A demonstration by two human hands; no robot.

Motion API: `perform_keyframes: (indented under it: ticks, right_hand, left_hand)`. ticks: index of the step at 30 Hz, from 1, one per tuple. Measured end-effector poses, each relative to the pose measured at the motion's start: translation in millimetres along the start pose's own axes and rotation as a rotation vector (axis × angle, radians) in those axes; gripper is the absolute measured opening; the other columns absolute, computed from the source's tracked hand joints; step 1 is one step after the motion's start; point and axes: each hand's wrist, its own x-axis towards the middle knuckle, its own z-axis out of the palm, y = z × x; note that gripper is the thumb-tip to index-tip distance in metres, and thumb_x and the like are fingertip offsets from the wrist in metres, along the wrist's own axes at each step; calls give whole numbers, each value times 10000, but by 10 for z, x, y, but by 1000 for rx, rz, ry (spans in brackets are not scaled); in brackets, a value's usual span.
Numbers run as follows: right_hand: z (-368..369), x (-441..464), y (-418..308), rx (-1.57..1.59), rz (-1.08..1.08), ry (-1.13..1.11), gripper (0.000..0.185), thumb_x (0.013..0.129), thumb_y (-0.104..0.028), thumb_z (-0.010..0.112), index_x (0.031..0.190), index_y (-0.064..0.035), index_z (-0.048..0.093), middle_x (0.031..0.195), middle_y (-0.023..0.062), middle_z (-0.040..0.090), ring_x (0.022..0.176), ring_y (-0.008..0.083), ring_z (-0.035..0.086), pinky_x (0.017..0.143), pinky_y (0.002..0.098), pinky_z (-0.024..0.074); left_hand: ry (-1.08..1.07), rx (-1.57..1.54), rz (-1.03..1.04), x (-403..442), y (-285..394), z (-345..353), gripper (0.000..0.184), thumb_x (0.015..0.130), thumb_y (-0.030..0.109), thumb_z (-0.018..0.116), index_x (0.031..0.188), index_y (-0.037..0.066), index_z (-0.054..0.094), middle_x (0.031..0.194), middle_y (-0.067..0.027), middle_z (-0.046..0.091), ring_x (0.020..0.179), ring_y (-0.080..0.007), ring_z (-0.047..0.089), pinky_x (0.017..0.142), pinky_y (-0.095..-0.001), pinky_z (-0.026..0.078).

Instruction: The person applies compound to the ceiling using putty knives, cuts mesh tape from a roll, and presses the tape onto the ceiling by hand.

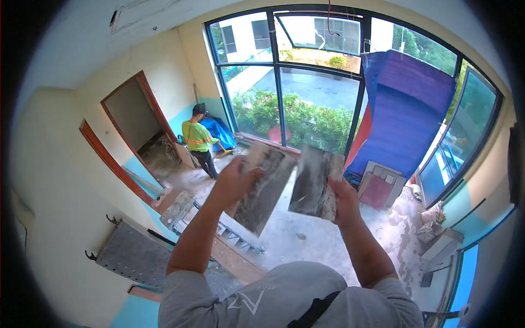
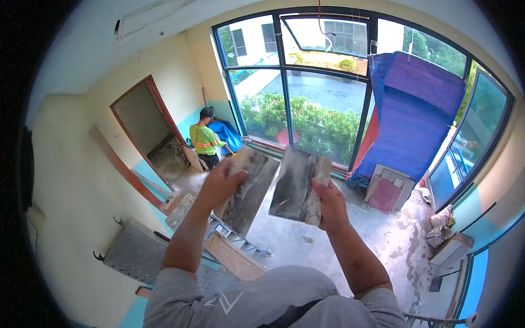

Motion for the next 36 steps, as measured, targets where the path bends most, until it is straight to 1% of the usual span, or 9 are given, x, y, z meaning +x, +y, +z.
perform_keyframes:
  ticks: [5, 9, 12, 15, 19, 27, 32, 33, 36]
  right_hand:
    - [138, 164, -70, 92, -87, 96, 335, 991, -195, 529, 1275, -25, 478, 1159, 144, 624, 1007, 279, 672, 854, 457, 578]
    - [199, 280, 60, 159, -69, 166, 347, 990, -192, 524, 1292, -31, 466, 1158, 136, 617, 999, 290, 670, 858, 465, 577]
    - [368, 305, 59, 100, -65, 125, 394, 1004, -211, 486, 1321, 23, 464, 1233, 180, 602, 1105, 327, 629, 971, 473, 516]
    - [574, 280, -66, 191, -37, 96, 340, 995, -196, 521, 1290, -37, 465, 1168, 128, 613, 999, 288, 668, 841, 443, 580]
    - [751, 269, -276, -15, -356, 113, 397, 996, -172, 523, 1346, -3, 439, 1220, 148, 596, 1100, 284, 627, 963, 437, 517]
    - [1079, 145, 19, -674, -643, 25, 373, 969, -142, 579, 1289, 6, 459, 1101, 120, 611, 979, 210, 591, 861, 371, 486]
    - [1121, -124, 237, -1254, -435, -161, 362, 925, -218, 630, 1191, 4, 524, 991, 88, 625, 896, 192, 591, 791, 361, 481]
    - [1021, -90, 318, -1200, -448, -192, 361, 915, -209, 634, 1188, 3, 527, 982, 84, 626, 887, 187, 591, 783, 358, 483]
    - [767, 45, 430, -1103, -433, -209, 356, 884, -172, 639, 1181, -2, 538, 965, 74, 630, 869, 173, 593, 770, 347, 486]
  left_hand:
    - [587, -851, 365, -146, 171, 56, 438, 858, 151, 711, 1212, -14, 514, 1079, -113, 610, 1055, -214, 582, 948, -432, 469]
    - [831, -140, 611, -457, -148, 609, 343, 884, 90, 640, 1186, -21, 523, 1147, -192, 581, 1089, -291, 573, 958, -408, 462]
    - [468, -88, 857, -519, -60, 702, 313, 854, 47, 647, 1154, 10, 567, 1131, -199, 615, 1031, -343, 609, 906, -424, 494]
    - [414, -106, 830, -532, -77, 611, 307, 799, 2, 673, 1096, 40, 608, 1095, -177, 644, 994, -338, 631, 851, -443, 515]
    - [464, 364, 839, -409, -518, 172, 326, 740, 16, 703, 1058, 59, 649, 1050, -154, 655, 960, -362, 633, 830, -445, 517]
    - [521, 715, 1016, -466, 253, -236, 383, 642, 71, 738, 1021, 114, 701, 1060, -83, 615, 988, -285, 600, 855, -452, 459]
    - [763, 882, 889, -368, 941, -1171, 289, 690, 112, 738, 970, 88, 676, 986, -123, 612, 924, -305, 607, 830, -463, 460]
    - [961, 632, 1067, -254, 989, -1452, 269, 720, 91, 716, 981, 70, 655, 955, -151, 610, 888, -348, 609, 803, -461, 481]
    - [1302, 510, 826, -273, 1701, -2229, 246, 818, 145, 688, 1031, 39, 628, 959, -181, 650, 897, -334, 653, 775, -393, 529]
